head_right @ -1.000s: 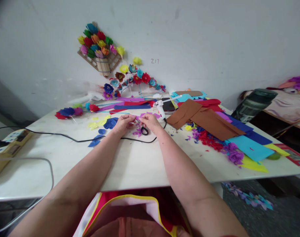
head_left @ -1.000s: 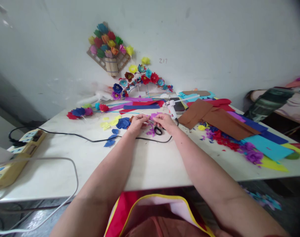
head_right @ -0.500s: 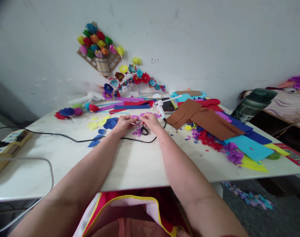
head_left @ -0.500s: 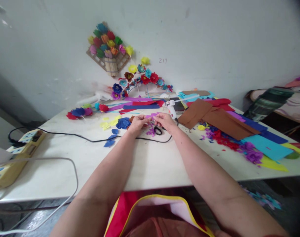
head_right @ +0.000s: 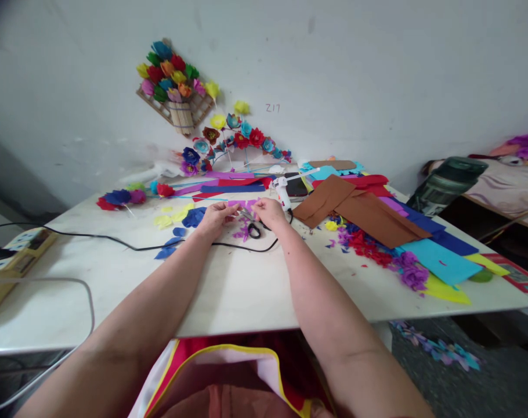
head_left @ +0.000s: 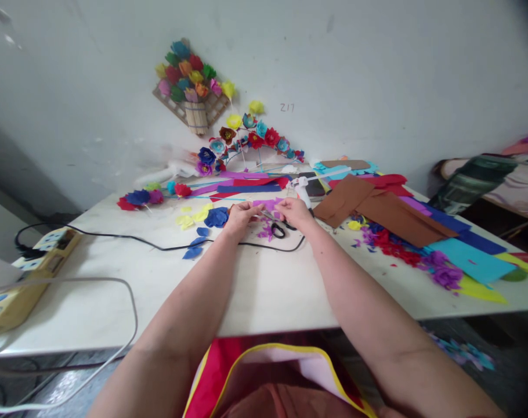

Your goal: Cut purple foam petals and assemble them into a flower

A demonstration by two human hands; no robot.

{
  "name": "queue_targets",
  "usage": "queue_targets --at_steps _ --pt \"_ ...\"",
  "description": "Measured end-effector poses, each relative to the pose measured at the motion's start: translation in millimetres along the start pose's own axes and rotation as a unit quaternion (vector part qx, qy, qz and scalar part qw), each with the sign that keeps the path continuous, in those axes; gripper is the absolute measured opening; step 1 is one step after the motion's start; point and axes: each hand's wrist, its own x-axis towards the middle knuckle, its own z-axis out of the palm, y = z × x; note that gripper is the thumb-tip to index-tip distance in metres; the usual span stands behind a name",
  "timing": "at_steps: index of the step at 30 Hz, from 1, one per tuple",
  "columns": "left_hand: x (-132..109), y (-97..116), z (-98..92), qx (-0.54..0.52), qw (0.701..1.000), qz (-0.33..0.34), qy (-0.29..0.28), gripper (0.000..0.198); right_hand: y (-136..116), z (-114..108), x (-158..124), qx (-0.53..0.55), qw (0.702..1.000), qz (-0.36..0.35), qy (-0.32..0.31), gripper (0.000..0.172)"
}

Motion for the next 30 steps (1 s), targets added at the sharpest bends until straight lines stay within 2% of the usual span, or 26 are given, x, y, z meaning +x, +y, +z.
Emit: queue_targets --at_steps 3,6,9,12,17,21,25,30 --pt "2 -2 -1.0 -0.016 1.0 0.001 0.002 0.041 -1 -7 0 -0.172 0.985 0.014 0.005 0.01" --pt "3 -3 -1.8 -0.037 0.999 -0.008 -0.001 0.041 -9 -16 -5 -0.303 0.953 0.002 -0.006 0.016" --pt "4 -5 -2.3 -0.045 0.999 -0.018 0.0 0.041 -19 -24 -11 -0.37 0.928 0.002 -0.032 0.027" --pt "5 -6 -2.9 -0.046 0.999 -0.018 0.001 0.04 -27 -27 -17 -0.407 0.91 0.007 -0.078 0.04" --pt "5 -6 -3.9 -0.048 0.999 -0.015 -0.003 0.039 -41 -17 -24 -0.468 0.874 -0.012 -0.128 0.038" --pt "4 -6 -3.5 -0.043 0.999 -0.014 0.002 0.04 -49 -8 -28 -0.488 0.862 -0.006 -0.138 0.041" --pt "4 -6 -3.5 -0.041 0.999 -0.012 0.003 0.039 -48 -7 -27 -0.488 0.864 -0.023 -0.126 0.035" --pt "5 -5 -4.5 -0.05 0.999 -0.015 0.003 0.038 -41 -13 -22 -0.45 0.888 -0.007 -0.096 0.031"
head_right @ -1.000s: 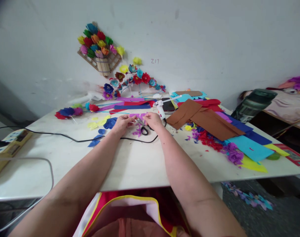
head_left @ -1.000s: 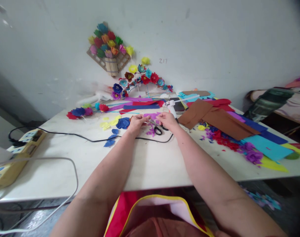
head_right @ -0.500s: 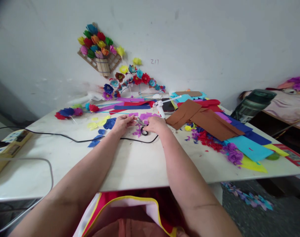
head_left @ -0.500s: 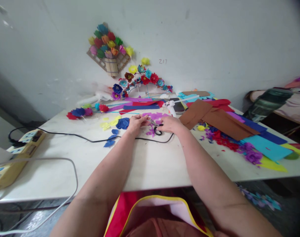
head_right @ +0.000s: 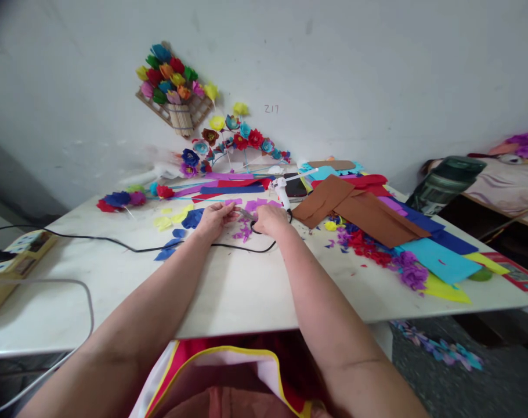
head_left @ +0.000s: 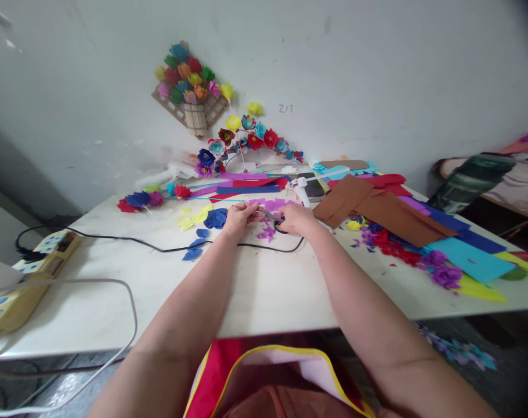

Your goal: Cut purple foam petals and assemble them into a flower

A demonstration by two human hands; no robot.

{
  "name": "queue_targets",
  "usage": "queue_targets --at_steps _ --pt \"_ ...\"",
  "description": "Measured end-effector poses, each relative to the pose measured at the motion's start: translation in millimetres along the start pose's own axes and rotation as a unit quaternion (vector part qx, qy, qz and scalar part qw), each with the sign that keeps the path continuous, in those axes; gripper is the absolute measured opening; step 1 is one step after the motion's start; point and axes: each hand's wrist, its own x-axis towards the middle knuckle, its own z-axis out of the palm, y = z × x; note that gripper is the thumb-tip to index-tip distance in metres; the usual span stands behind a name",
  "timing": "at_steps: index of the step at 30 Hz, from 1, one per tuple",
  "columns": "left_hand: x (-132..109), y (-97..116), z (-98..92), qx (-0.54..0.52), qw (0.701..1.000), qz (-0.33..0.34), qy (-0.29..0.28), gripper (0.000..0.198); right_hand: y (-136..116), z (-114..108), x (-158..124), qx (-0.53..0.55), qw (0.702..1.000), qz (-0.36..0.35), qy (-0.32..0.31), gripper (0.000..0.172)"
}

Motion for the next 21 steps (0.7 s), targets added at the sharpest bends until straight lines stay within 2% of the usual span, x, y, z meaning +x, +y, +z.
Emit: queue_targets --at_steps 2,5,8,11,14,17,21 --pt "0 0 -0.1 -0.006 1.0 -0.001 -0.001 0.038 5 1 2 0.02 1.0 0.024 -0.004 0.03" --pt "0 1 0.1 -0.018 1.0 -0.002 -0.002 0.039 12 5 6 0.062 0.998 0.028 0.009 0.019" --pt "-1 1 0.5 -0.033 0.999 -0.004 -0.003 0.04 17 10 11 0.163 0.987 0.016 0.004 0.01" --pt "-2 2 1.1 -0.044 0.999 -0.007 -0.001 0.04 18 14 14 0.31 0.949 0.054 -0.025 0.011" --pt "-3 4 1.8 -0.046 0.999 -0.009 -0.002 0.038 16 12 12 0.416 0.906 0.071 -0.017 0.015" --pt "-4 5 2.2 -0.042 0.999 -0.012 -0.003 0.034 16 5 6 0.456 0.887 0.068 -0.03 0.025" --pt "-5 5 2.3 -0.053 0.998 -0.013 -0.001 0.032 20 0 1 0.505 0.858 0.036 -0.09 0.035"
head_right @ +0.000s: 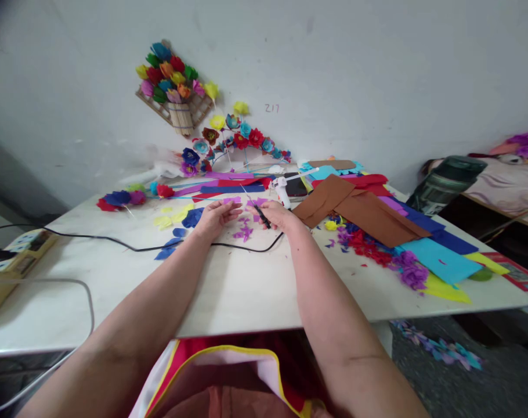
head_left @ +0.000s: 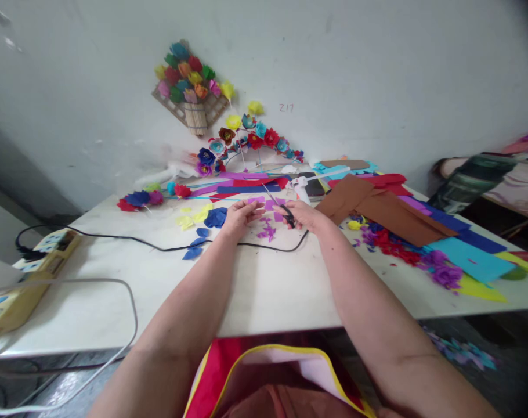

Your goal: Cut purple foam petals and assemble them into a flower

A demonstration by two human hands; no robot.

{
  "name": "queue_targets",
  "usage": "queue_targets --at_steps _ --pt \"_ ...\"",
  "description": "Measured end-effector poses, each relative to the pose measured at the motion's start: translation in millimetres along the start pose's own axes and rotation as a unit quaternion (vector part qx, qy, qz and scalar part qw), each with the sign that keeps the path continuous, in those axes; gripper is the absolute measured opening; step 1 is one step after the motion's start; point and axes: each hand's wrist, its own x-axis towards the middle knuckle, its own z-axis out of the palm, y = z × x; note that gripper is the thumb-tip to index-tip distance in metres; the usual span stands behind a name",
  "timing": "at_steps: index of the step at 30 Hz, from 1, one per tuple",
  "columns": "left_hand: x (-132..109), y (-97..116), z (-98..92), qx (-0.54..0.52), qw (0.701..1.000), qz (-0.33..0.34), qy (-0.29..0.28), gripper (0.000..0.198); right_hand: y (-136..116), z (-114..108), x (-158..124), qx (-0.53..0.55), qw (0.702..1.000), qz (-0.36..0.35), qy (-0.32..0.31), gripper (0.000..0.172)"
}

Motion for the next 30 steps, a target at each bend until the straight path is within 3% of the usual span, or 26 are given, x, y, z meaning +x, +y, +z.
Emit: queue_targets --at_steps 9,30 --pt "0 1 0.4 -0.02 1.0 -0.002 0.0 0.029 12 -10 6 0.038 0.993 -0.017 -0.107 0.044" --pt "2 -1 0.5 -0.049 0.999 -0.011 -0.016 0.023 11 -9 3 0.019 0.987 -0.033 -0.156 0.042"
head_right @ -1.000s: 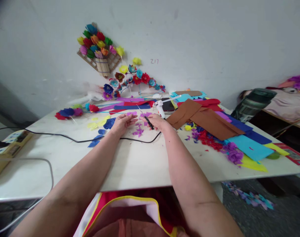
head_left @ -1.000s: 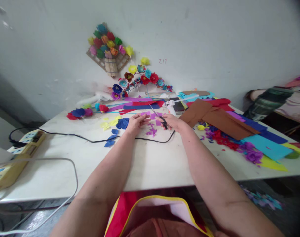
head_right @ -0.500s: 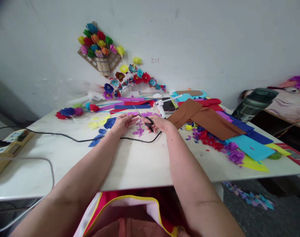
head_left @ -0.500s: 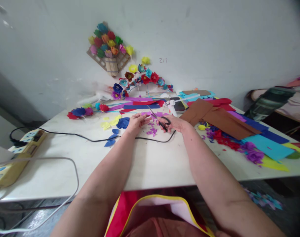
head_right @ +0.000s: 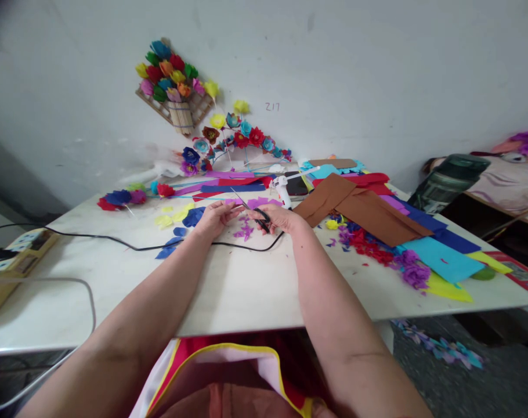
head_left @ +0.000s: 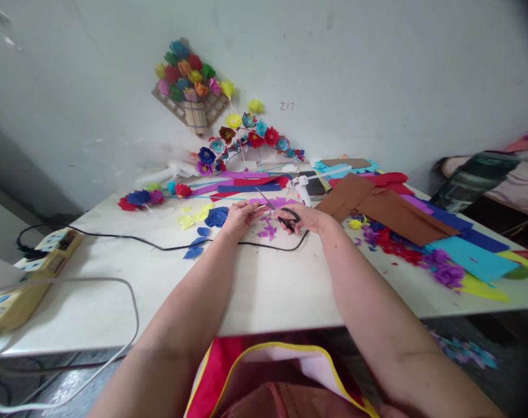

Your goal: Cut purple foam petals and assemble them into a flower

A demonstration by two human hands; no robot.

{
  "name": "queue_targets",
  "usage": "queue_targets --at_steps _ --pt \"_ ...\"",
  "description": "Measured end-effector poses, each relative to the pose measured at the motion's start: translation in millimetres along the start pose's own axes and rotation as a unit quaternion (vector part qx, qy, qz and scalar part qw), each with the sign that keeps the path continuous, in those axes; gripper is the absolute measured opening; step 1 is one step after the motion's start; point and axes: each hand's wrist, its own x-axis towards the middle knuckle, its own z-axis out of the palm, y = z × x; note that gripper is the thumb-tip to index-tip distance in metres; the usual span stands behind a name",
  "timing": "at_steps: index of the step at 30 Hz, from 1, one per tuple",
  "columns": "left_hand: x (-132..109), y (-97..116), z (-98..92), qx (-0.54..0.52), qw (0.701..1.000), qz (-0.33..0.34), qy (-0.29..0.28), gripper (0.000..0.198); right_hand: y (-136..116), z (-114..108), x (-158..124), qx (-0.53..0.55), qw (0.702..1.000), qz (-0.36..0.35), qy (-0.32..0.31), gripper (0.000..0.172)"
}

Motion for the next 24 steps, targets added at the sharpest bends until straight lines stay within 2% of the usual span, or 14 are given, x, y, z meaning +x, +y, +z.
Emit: queue_targets --at_steps 13,24 --pt "0.9 -1.0 -1.4 -0.004 1.0 -0.004 -0.012 0.027 -2.4 2.7 -1.0 -0.026 1.0 -0.011 0.002 0.037" --pt "0.7 -1.6 -2.4 0.006 1.0 -0.003 -0.014 0.025 6.6 0.4 7.3 -0.04 0.999 -0.017 0.004 0.03"
